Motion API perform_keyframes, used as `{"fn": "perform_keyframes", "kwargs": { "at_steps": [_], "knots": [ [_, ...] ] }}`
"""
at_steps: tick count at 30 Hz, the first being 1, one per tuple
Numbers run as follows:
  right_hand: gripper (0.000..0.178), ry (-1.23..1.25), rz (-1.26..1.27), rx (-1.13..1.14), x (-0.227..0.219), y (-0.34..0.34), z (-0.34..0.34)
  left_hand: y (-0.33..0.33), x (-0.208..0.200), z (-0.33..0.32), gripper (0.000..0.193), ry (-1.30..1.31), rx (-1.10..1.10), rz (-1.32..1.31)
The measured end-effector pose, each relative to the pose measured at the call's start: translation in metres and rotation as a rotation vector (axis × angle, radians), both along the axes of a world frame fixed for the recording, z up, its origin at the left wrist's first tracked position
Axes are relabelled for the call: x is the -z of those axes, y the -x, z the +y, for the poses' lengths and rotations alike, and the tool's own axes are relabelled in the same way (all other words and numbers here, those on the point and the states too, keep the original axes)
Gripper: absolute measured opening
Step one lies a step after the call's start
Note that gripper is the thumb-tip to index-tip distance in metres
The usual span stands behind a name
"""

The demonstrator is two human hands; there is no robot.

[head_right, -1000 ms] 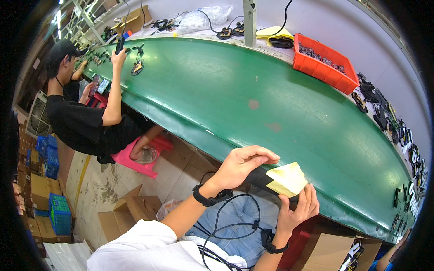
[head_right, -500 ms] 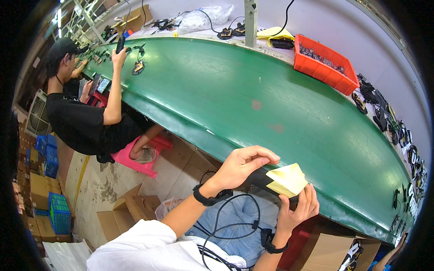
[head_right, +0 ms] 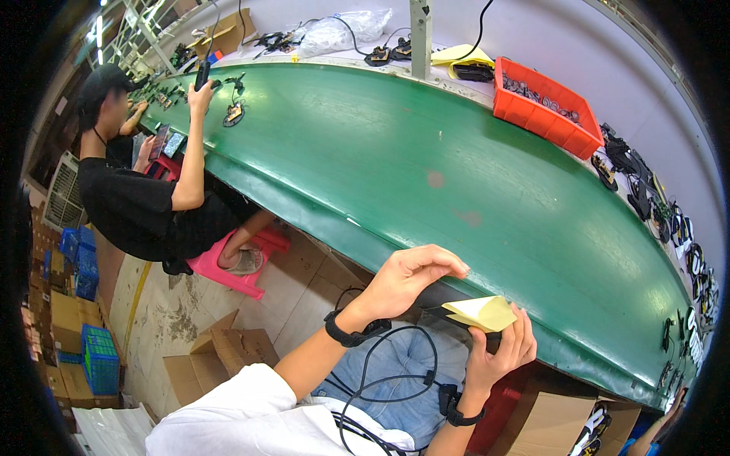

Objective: Assembling mouse components by attaching stickers and assembling internal parts.

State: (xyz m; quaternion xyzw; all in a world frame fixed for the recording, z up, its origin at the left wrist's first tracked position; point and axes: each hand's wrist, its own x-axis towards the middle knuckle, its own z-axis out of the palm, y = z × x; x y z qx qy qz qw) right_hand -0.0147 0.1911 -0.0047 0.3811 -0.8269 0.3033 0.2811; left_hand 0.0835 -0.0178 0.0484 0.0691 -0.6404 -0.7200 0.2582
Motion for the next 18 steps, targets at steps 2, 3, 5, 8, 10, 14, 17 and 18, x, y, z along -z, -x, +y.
{"fn": "perform_keyframes", "kwargs": {
  "at_steps": [2, 3, 5, 8, 10, 14, 17, 18],
  "knots": [
    [0.061, 0.000, 0.000, 0.002, 0.000, 0.000, 0.001, 0.001, 0.004, -0.002, 0.020, 0.039, -0.009, -0.008],
    [0.061, 0.000, 0.002, 0.001, -0.001, 0.000, 0.000, 0.001, 0.008, -0.005, 0.020, 0.119, -0.010, 0.049],
    [0.061, 0.002, 0.000, -0.001, -0.001, -0.001, -0.002, 0.000, 0.014, -0.007, 0.020, 0.199, -0.013, 0.107],
    [0.061, 0.001, -0.006, -0.001, -0.001, 0.000, -0.001, 0.000, 0.003, -0.002, 0.019, 0.135, -0.018, 0.096],
    [0.062, -0.002, -0.006, -0.001, 0.000, 0.000, 0.000, 0.000, -0.008, 0.005, 0.018, -0.189, 0.017, -0.026],
    [0.063, 0.007, 0.007, 0.001, 0.002, 0.001, 0.001, 0.001, 0.002, 0.001, 0.017, -0.025, 0.020, 0.033],
    [0.063, 0.005, 0.008, 0.001, 0.002, 0.001, 0.001, 0.001, 0.006, -0.002, 0.017, 0.006, 0.007, 0.031],
    [0.063, 0.005, 0.005, -0.002, 0.002, 0.001, 0.001, 0.000, 0.009, -0.007, 0.017, 0.125, 0.007, 0.068]
  ]
}}
